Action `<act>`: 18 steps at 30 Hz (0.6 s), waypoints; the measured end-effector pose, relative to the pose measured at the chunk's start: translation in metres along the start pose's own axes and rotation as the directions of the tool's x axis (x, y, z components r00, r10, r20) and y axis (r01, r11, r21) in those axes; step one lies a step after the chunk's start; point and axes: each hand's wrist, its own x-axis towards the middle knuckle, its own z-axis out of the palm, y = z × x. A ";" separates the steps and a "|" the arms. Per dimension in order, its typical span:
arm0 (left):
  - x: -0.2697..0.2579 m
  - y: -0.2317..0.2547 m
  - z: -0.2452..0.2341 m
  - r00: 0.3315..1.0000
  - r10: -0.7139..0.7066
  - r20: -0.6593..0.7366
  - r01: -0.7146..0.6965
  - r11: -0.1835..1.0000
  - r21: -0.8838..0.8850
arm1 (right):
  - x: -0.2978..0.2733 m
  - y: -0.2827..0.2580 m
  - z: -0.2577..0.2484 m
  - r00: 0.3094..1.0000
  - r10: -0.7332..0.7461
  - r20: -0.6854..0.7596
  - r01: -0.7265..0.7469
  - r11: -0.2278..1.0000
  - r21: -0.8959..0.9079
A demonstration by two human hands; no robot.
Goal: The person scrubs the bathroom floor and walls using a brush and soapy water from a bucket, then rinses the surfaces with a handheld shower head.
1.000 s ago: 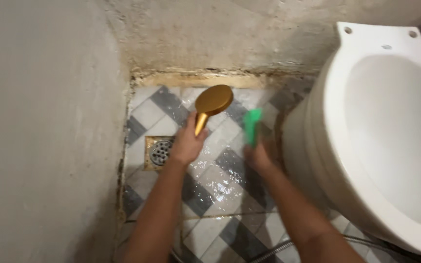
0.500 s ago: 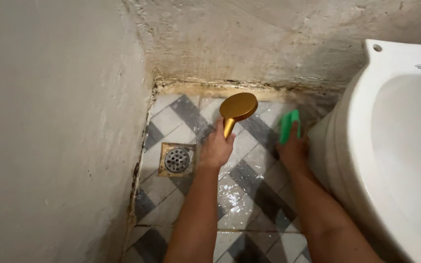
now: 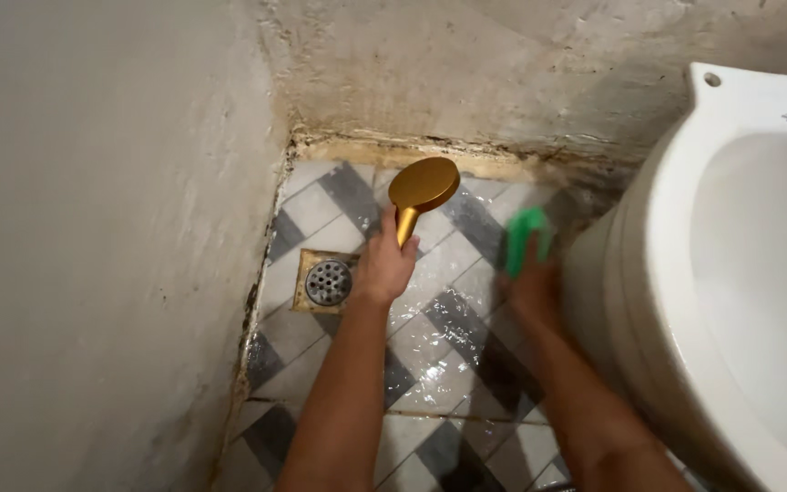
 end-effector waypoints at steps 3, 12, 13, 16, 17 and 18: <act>-0.004 0.002 -0.004 0.997 0.055 -0.044 -0.056 0.998 -0.007 | -0.015 -0.012 0.035 0.943 -0.331 -0.023 0.330 0.929 0.169; -0.002 -0.009 -0.019 0.996 0.061 -0.066 -0.063 0.997 -0.037 | -0.018 -0.006 -0.005 0.998 0.067 0.006 -0.068 0.995 0.078; -0.003 -0.008 -0.020 0.996 0.069 -0.063 -0.071 0.997 -0.040 | -0.033 -0.012 0.002 0.999 -0.025 0.026 0.022 0.995 0.098; -0.001 -0.007 -0.024 0.980 0.160 -0.119 -0.168 0.984 -0.056 | -0.055 -0.021 0.007 0.963 -0.267 0.028 0.263 0.960 0.091; 0.000 -0.006 -0.024 0.974 0.189 -0.124 -0.196 0.979 -0.050 | -0.053 -0.020 0.004 0.983 -0.176 0.041 0.168 0.974 0.152; -0.002 -0.007 -0.023 0.970 0.209 -0.125 -0.216 0.975 -0.046 | -0.051 -0.014 -0.004 0.997 -0.043 0.069 0.025 0.972 0.232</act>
